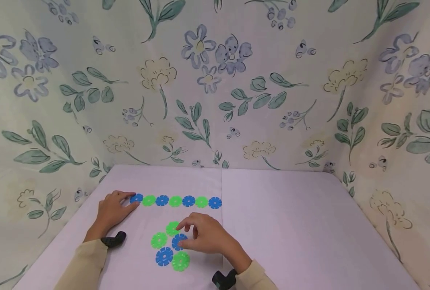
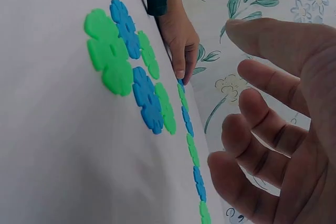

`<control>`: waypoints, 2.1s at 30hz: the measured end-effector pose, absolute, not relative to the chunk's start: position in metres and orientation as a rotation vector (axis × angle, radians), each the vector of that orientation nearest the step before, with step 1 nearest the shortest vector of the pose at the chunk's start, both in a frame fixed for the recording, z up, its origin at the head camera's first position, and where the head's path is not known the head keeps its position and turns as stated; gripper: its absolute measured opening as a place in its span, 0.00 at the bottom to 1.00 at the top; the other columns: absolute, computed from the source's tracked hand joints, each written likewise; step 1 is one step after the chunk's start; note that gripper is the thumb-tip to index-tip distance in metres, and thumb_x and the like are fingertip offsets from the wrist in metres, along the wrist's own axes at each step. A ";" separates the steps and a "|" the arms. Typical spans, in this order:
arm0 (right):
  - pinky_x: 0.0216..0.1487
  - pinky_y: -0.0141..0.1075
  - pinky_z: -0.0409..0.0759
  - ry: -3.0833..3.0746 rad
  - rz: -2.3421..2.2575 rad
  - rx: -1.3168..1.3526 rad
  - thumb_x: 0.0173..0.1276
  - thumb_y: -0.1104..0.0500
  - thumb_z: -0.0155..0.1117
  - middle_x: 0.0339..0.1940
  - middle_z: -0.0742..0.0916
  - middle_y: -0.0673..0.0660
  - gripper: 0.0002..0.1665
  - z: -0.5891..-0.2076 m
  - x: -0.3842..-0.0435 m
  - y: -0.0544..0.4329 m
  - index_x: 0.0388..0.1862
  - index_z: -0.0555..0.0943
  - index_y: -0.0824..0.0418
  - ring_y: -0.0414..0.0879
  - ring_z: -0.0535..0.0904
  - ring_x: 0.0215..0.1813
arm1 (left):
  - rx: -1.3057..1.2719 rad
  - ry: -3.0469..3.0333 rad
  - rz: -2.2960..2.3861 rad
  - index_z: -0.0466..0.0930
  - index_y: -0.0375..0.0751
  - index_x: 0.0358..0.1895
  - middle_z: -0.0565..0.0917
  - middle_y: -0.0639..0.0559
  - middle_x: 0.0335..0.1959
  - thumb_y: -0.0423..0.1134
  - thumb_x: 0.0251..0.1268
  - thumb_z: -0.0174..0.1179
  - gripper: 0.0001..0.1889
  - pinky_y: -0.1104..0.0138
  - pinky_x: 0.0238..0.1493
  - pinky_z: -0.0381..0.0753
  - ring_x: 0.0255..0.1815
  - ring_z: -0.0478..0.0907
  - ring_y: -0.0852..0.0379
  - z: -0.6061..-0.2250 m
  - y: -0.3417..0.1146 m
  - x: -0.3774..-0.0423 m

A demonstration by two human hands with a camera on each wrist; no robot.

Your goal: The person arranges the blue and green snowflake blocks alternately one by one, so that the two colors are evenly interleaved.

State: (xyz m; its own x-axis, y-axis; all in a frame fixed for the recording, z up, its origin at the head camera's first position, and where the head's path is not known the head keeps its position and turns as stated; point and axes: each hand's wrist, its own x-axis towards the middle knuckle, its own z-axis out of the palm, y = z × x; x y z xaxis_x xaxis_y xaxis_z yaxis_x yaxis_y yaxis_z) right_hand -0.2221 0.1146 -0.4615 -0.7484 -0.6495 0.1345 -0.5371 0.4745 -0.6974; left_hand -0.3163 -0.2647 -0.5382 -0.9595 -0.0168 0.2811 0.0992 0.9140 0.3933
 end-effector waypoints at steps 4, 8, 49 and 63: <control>0.31 0.27 0.74 2.536 -1.088 -1.070 0.60 0.44 0.75 0.37 0.84 0.51 0.23 -0.470 -0.224 0.114 0.53 0.85 0.48 0.31 0.75 0.27 | -0.072 -2.797 -0.599 0.81 0.51 0.62 0.79 0.38 0.58 0.64 0.63 0.63 0.30 0.42 0.50 0.65 0.57 0.73 0.37 -0.538 -0.263 -0.318; 0.28 0.25 0.71 2.505 -1.061 -1.079 0.58 0.43 0.77 0.34 0.83 0.50 0.22 -0.477 -0.224 0.111 0.50 0.86 0.49 0.31 0.70 0.25 | -0.065 -2.798 -0.596 0.81 0.51 0.62 0.79 0.38 0.57 0.63 0.63 0.63 0.29 0.42 0.50 0.66 0.57 0.73 0.37 -0.539 -0.262 -0.318; 0.38 0.24 0.71 2.503 -0.760 -1.180 0.49 0.44 0.83 0.35 0.79 0.35 0.25 -0.494 -0.217 0.106 0.47 0.86 0.34 0.28 0.72 0.37 | -0.053 -2.807 -0.598 0.81 0.51 0.62 0.78 0.37 0.58 0.63 0.63 0.63 0.30 0.42 0.51 0.65 0.58 0.73 0.36 -0.535 -0.263 -0.315; 0.38 0.23 0.70 2.524 -0.717 -1.206 0.49 0.42 0.82 0.35 0.79 0.35 0.24 -0.494 -0.218 0.106 0.47 0.86 0.35 0.29 0.72 0.37 | -0.070 -2.797 -0.587 0.81 0.51 0.62 0.79 0.38 0.57 0.62 0.63 0.64 0.29 0.43 0.49 0.66 0.56 0.73 0.37 -0.535 -0.263 -0.315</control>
State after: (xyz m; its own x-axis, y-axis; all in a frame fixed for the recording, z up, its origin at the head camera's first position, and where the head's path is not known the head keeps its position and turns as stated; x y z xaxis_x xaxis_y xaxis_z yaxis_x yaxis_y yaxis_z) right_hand -0.2179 0.1058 -0.4938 -0.6249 -0.7806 -0.0156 -0.6556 0.5355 -0.5323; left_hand -0.3148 -0.2634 -0.5348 -0.9591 -0.0106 0.2827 0.1039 0.9162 0.3870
